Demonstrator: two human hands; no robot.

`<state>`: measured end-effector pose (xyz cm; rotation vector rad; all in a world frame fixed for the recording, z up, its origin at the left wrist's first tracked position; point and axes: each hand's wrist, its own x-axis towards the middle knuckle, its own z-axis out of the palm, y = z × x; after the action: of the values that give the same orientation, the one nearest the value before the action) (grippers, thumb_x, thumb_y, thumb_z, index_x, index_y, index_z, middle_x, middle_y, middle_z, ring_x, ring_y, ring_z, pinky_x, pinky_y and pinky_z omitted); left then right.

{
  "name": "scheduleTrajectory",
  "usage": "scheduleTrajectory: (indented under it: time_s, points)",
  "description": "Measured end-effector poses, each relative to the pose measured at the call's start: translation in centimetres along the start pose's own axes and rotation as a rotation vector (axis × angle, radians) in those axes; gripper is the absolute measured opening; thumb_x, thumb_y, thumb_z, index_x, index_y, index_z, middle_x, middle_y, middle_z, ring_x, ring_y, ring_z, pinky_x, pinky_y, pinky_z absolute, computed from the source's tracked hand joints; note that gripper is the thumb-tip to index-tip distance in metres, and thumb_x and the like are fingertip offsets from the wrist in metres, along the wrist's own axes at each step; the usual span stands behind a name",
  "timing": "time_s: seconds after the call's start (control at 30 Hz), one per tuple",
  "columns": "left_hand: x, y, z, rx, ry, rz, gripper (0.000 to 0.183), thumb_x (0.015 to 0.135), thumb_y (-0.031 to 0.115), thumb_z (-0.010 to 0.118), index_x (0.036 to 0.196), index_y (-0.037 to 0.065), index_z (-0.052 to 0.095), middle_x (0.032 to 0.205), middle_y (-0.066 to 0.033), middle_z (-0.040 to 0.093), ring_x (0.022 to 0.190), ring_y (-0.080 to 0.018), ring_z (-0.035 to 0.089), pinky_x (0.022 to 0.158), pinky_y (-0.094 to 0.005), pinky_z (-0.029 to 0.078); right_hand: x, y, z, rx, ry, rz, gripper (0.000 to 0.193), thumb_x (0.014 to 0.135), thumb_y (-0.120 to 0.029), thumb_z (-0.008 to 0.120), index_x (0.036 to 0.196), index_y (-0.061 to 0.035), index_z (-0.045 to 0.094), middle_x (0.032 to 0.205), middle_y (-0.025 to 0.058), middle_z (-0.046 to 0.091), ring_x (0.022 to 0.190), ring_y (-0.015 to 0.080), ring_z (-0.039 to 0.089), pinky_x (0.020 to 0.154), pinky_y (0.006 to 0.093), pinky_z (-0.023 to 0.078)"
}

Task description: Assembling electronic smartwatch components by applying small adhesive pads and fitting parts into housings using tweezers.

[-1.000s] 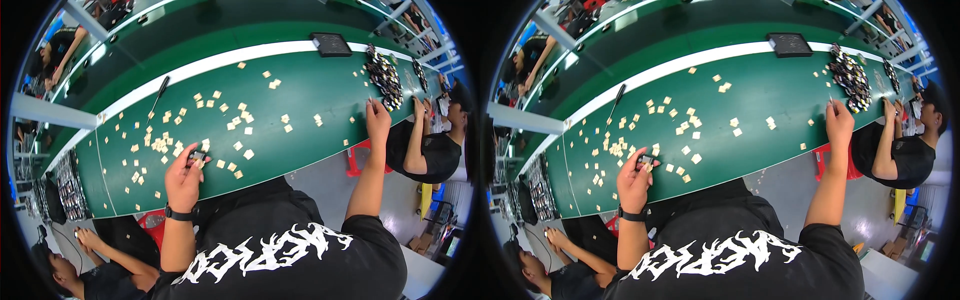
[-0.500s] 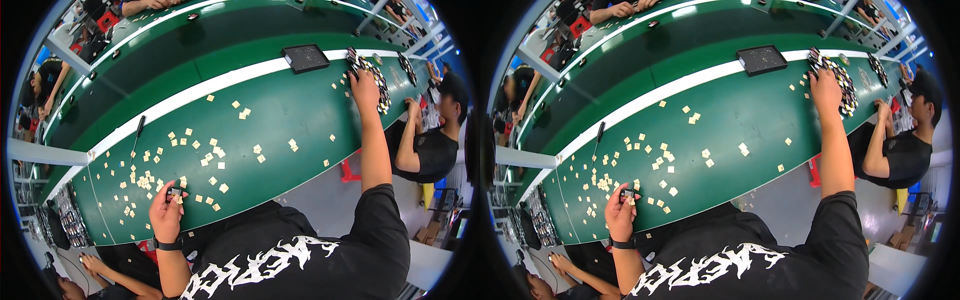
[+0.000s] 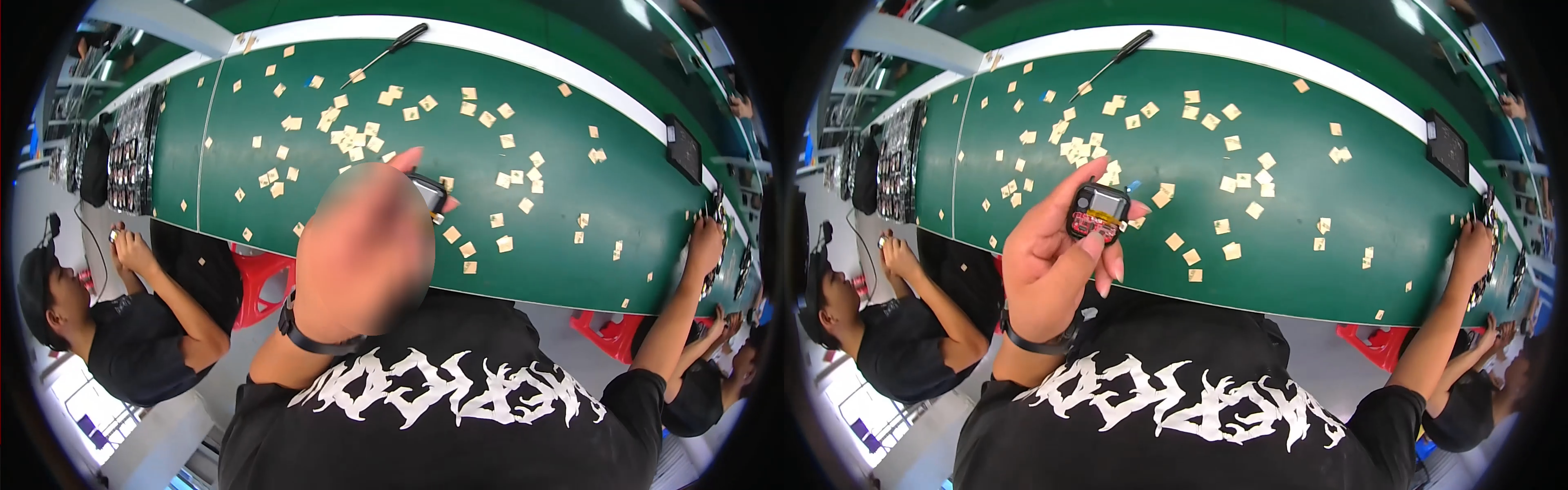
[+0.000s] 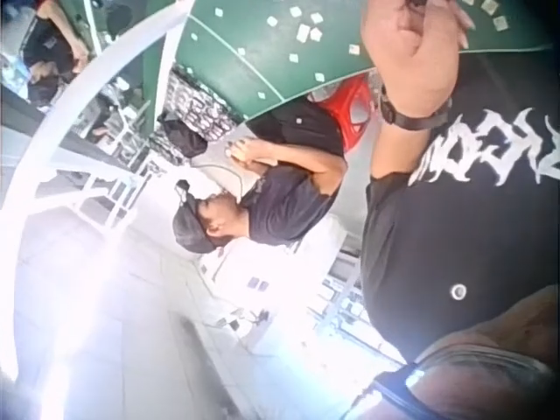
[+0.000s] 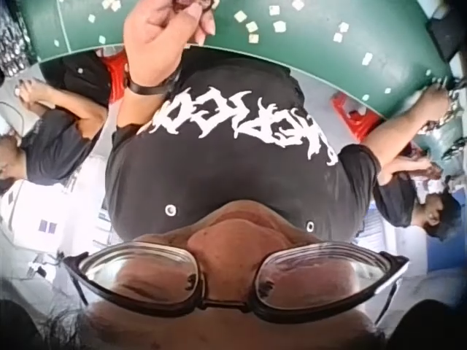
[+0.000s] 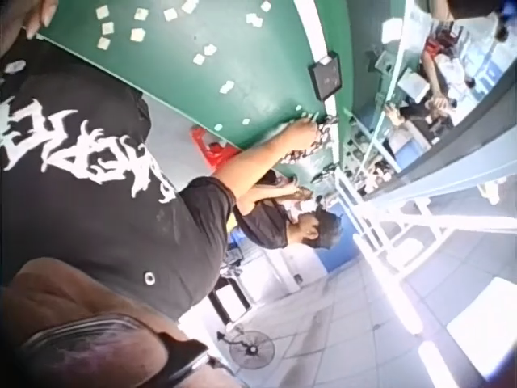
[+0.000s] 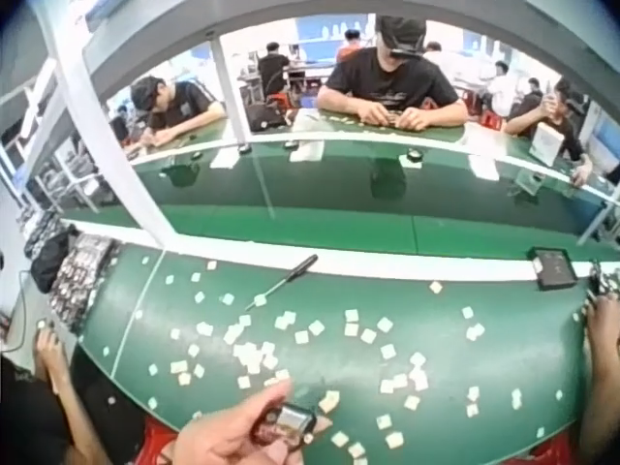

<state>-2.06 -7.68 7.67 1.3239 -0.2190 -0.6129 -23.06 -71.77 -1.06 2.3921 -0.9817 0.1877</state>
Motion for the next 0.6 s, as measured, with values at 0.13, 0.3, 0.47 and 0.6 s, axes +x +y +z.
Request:
scheduleTrajectory:
  time_s: [0.13, 0.3, 0.47, 0.6]
  points:
    - [-1.0, 0.8, -0.9, 0.095, 0.011, 0.06, 0.055, 0.098, -0.004, 0.045, 0.152, -0.006, 0.036, 0.122, -0.0241, 0.067, 0.071, -0.0101, 0.062, 0.059, -0.0208, 0.051, 0.9, -1.6, 0.5, -0.018, 0.001, -0.011, 0.031, 0.095, -0.032, 0.058, 0.098, -0.0042, 0.071, 0.099, 0.02, 0.069, 0.091, 0.0407, 0.067, 0.08, 0.0515, 0.053]
    - [-1.2, 1.4, -3.3, 0.173, -0.025, 0.058, 0.057, 0.096, -0.004, 0.045, 0.152, -0.006, 0.036, 0.121, -0.0222, 0.067, 0.072, -0.0097, 0.061, 0.062, -0.0214, 0.052, 1.0, -0.7, 0.1, 0.026, -0.033, -0.009, 0.03, 0.092, -0.03, 0.06, 0.094, -0.0027, 0.073, 0.095, 0.0206, 0.071, 0.092, 0.041, 0.066, 0.083, 0.0512, 0.052]
    - [-1.2, 1.8, -5.8, 0.368, -0.004, 0.201, 0.058, 0.091, -0.007, 0.05, 0.149, -0.008, 0.041, 0.116, -0.0177, 0.068, 0.076, -0.0085, 0.059, 0.069, -0.0226, 0.051, 0.8, -0.2, -0.1, 0.112, -0.004, 0.051, 0.037, 0.088, -0.038, 0.062, 0.094, -0.0038, 0.075, 0.089, 0.018, 0.073, 0.084, 0.0387, 0.07, 0.077, 0.0479, 0.053]
    - [-0.6, 2.5, -7.6, 0.546, 0.024, 0.273, 0.058, 0.086, -0.01, 0.054, 0.144, -0.008, 0.049, 0.108, -0.0133, 0.071, 0.074, -0.0103, 0.061, 0.071, -0.0235, 0.05, 0.3, -1.4, -0.8, 0.222, -0.029, 0.139, 0.036, 0.087, -0.04, 0.067, 0.095, -0.0055, 0.076, 0.085, 0.0127, 0.074, 0.079, 0.0324, 0.071, 0.076, 0.0423, 0.054]
